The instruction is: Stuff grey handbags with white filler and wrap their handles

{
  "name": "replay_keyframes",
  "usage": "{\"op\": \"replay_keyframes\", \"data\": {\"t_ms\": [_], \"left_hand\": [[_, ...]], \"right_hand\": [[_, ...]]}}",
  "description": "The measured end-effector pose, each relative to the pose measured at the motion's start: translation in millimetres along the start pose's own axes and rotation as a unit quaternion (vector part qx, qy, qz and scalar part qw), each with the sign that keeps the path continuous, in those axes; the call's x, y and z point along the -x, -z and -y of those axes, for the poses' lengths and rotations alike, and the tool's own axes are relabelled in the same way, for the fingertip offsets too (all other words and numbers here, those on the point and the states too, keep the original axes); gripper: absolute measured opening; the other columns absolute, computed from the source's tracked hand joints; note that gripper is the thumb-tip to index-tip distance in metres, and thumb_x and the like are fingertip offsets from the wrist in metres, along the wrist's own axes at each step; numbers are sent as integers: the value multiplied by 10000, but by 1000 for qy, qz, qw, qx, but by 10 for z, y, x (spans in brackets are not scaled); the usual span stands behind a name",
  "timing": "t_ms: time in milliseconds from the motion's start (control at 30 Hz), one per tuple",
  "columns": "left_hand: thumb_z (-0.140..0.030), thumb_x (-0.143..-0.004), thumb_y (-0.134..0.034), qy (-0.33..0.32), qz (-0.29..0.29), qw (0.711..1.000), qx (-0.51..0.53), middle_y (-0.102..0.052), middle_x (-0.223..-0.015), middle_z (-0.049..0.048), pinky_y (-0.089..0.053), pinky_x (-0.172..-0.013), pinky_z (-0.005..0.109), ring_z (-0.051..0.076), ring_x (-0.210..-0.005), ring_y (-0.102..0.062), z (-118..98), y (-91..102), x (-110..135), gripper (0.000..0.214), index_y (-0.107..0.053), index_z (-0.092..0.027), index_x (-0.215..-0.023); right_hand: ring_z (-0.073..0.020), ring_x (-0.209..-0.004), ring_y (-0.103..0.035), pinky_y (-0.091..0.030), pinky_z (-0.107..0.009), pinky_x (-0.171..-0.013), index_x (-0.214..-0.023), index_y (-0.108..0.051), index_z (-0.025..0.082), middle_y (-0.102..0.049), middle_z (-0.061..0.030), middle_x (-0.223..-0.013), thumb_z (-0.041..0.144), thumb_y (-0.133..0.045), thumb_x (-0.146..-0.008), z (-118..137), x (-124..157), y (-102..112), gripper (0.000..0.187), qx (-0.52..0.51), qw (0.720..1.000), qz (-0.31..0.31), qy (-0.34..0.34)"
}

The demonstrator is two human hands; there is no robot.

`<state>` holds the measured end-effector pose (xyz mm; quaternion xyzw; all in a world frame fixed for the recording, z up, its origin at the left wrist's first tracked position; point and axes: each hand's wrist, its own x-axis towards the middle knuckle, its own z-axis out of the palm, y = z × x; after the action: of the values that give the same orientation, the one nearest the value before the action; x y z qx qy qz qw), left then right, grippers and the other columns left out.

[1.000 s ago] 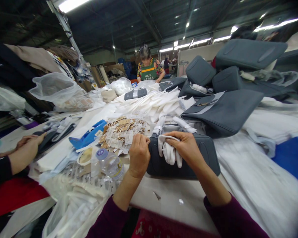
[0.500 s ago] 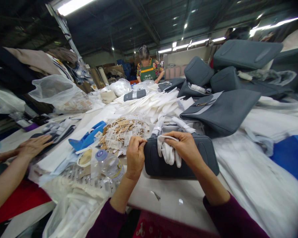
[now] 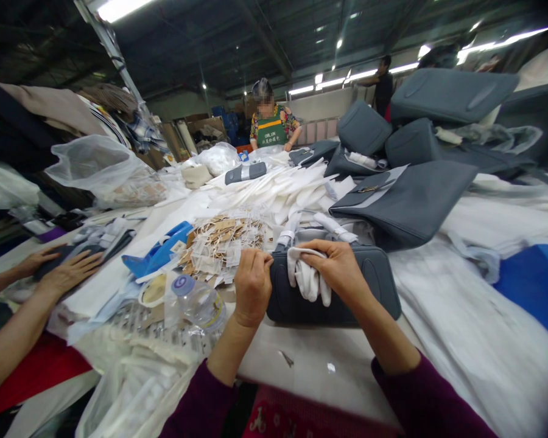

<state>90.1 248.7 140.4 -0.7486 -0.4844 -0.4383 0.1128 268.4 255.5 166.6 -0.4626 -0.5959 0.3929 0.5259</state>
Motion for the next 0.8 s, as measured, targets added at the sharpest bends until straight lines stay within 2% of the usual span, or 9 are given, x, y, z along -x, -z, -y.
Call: {"op": "replay_keyframes", "data": {"t_ms": [200, 333, 433, 567, 800], "left_hand": [[-90, -880, -452, -4, 49, 994, -102, -499, -830, 71, -411, -739, 380, 239, -838, -463, -13, -33, -71, 140, -468, -193, -788], [-70, -873, -432, -5, 56, 996, -70, -491, -830, 66, -411, -745, 376, 234, -836, -461, 6, -34, -71, 165, -443, -201, -774], [-77, -886, -412, 4, 31, 999, 6, -483, -810, 48, -422, -745, 356, 212, -814, -465, 25, -15, -18, 184, -428, -211, -761], [-137, -902, -465, 57, -32, 994, 85, -502, -807, 19, -441, -754, 314, 177, -801, -503, 46, 10, 67, 139, -473, -209, -783], [-156, -887, -530, 65, -54, 991, 102, -555, -832, 15, -450, -794, 309, 164, -837, -543, 13, 7, 59, 83, -554, -203, -823]], "right_hand": [[-188, -716, -622, -436, -283, -633, -821, -764, 206, -733, -15, -780, 211, -609, -733, -37, -4, 0, 178, 16, 1000, 0, 12], [-186, -705, -616, -431, -284, -631, -829, -765, 203, -732, -18, -775, 207, -606, -731, -25, -2, 6, 186, 19, 1000, -3, 5], [-189, -701, -614, -434, -288, -631, -829, -766, 202, -732, -21, -774, 212, -610, -729, -16, 0, 8, 185, 15, 1000, -4, 3], [-186, -684, -610, -428, -283, -612, -812, -762, 199, -728, -19, -760, 222, -613, -731, -15, 3, 7, 171, 10, 1000, -6, 5], [-182, -683, -604, -421, -281, -614, -818, -763, 197, -726, -21, -763, 216, -611, -726, -1, 11, 16, 179, 5, 1000, -5, -2]]}}
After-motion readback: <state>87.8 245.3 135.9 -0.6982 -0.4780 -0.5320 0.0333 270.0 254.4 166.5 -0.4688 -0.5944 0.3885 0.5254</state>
